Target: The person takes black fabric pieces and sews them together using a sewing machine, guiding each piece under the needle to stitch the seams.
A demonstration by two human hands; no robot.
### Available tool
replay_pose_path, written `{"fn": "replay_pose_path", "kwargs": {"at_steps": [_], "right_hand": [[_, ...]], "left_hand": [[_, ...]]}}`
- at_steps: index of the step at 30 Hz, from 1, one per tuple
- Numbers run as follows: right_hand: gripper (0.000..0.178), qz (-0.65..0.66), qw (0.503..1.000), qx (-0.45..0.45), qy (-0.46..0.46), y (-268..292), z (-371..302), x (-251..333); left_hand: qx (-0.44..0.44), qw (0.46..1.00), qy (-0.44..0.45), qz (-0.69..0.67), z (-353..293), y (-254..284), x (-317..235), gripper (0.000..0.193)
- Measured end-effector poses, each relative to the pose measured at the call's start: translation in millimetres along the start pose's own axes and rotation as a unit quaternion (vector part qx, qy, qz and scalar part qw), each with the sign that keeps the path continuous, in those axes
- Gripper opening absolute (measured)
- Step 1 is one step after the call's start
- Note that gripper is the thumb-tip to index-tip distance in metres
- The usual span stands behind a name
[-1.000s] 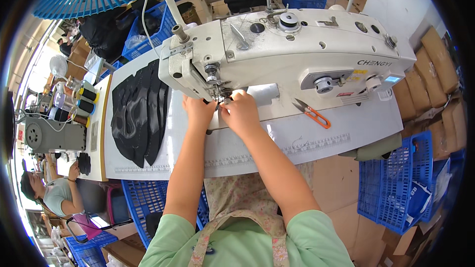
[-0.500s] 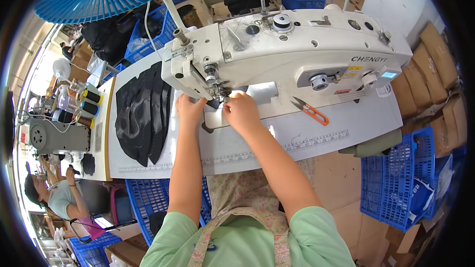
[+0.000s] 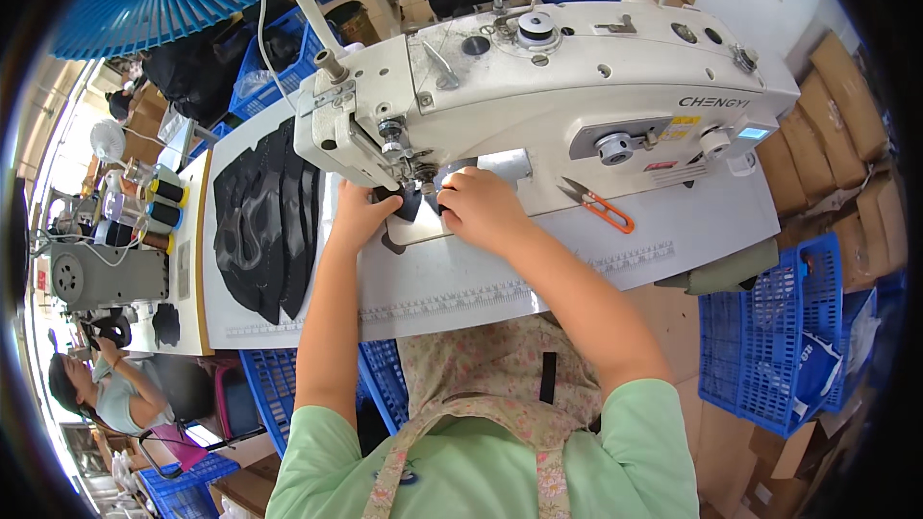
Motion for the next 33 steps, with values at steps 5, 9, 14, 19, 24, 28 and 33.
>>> {"fn": "replay_pose_path", "kwargs": {"at_steps": [5, 9, 14, 19, 24, 28, 33], "right_hand": [[0.012, 0.011, 0.997, -0.069, 0.007, 3, -4, 10], [0.011, 0.018, 0.998, -0.060, 0.021, 3, -5, 10], [0.011, 0.017, 0.999, -0.037, 0.000, 4, -4, 9], [0.010, 0.015, 0.999, -0.041, 0.006, 3, 0, 9], [0.011, 0.019, 1.000, 0.005, -0.021, 4, 3, 7], [0.011, 0.017, 1.000, 0.004, -0.024, 4, 4, 6], [0.011, 0.009, 0.999, 0.015, -0.026, 3, 4, 6]], "left_hand": [[-0.032, 0.996, -0.064, 0.043, -7, 1, -12, 0.037], [-0.029, 0.996, -0.056, 0.061, -9, 1, -20, 0.034], [-0.073, 0.991, -0.089, 0.064, -12, -6, -27, 0.027], [-0.073, 0.994, -0.068, 0.053, -7, -13, -15, 0.024], [-0.073, 0.997, -0.018, -0.002, -2, -17, -13, 0.022], [-0.088, 0.995, -0.035, -0.006, -2, -19, -14, 0.023], [-0.071, 0.997, -0.019, -0.006, -2, -19, -11, 0.026]]}}
Point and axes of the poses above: each hand's wrist, its own z-axis towards the middle knuckle, its own y-axis out of the back of the hand, x = y × z, the point moved 3 cm from there along z, towards the middle knuckle, and after that the axes turned 9 degrees about -y, right-handed, at the moved point
